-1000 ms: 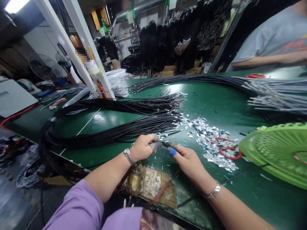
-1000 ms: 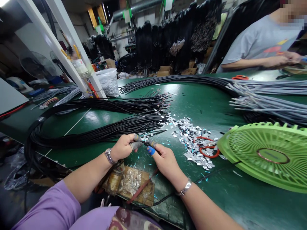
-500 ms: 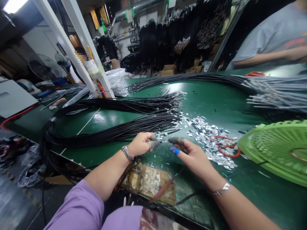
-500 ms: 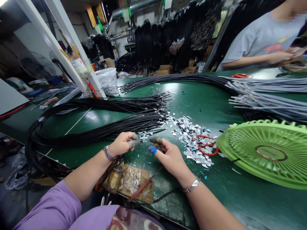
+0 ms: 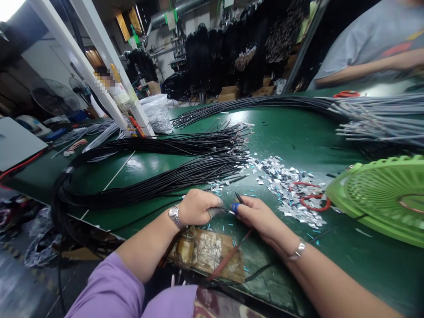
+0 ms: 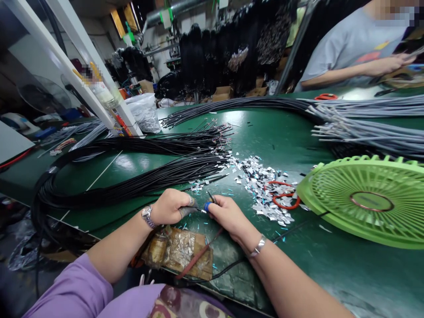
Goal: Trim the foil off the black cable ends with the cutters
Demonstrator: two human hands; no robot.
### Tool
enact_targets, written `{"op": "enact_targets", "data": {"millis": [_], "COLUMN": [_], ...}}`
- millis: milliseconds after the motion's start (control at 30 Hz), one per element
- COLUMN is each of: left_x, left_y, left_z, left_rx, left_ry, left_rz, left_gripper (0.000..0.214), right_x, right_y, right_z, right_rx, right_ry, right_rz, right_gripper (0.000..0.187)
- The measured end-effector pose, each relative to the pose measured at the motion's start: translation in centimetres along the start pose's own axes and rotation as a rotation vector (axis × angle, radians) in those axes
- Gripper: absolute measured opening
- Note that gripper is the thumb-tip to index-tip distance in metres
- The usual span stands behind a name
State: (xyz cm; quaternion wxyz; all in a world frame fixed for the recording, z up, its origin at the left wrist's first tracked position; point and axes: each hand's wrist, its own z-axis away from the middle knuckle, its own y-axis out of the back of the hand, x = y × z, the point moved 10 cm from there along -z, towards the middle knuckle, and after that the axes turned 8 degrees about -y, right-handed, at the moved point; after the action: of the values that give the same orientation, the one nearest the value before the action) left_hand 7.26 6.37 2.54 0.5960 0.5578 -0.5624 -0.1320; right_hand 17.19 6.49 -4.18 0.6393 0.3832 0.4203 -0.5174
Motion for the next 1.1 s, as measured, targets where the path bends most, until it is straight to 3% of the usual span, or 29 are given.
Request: {"op": "enact_targets", "data": {"millis": [100, 200, 300, 433, 633, 833, 1100], "left_x": [-0.6, -2.7, -3.9, -3.8, -3.4, -2.6, -3.4], "left_y": [0.0, -0.3, -1.6, -2.6, -3.1, -4.5, -4.0], "left_z": [0.0, 0.4, 0.8, 0.9, 1.0, 1.0, 0.7], "left_rx": [0.041, 0.091, 0.066, 0.008, -0.043, -0.216, -0.067], "left_ry": [0.035, 0.232, 0.402, 0.470, 0.482, 0.432, 0.492], "left_rz": [0.213, 0.471, 0.706, 0.823, 0.860, 0.935, 0.952], "left_gripper": [0.017, 0.028, 0.041, 0.047, 0.045, 0.045, 0.046], "right_x": [0.3, -2.4, -5.5, -6.5, -6.5, -6.5, -5.1], "right_y": [1.1, 2.4, 2.1, 1.0, 0.5, 0.3, 0.5], "right_z": [-0.4, 0.9, 3.8, 5.8, 5.8, 5.3, 3.4], "right_rx": [0.078, 0.175, 0.252, 0.308, 0.305, 0.259, 0.218], "right_ry": [-0.004, 0.269, 0.597, 0.756, 0.764, 0.727, 0.509], "right_rz": [-0.112, -0.064, 0.158, 0.356, 0.454, 0.390, 0.287], "right_gripper": [0.030, 0.023, 0.010, 0.022, 0.018, 0.017, 0.010]}}
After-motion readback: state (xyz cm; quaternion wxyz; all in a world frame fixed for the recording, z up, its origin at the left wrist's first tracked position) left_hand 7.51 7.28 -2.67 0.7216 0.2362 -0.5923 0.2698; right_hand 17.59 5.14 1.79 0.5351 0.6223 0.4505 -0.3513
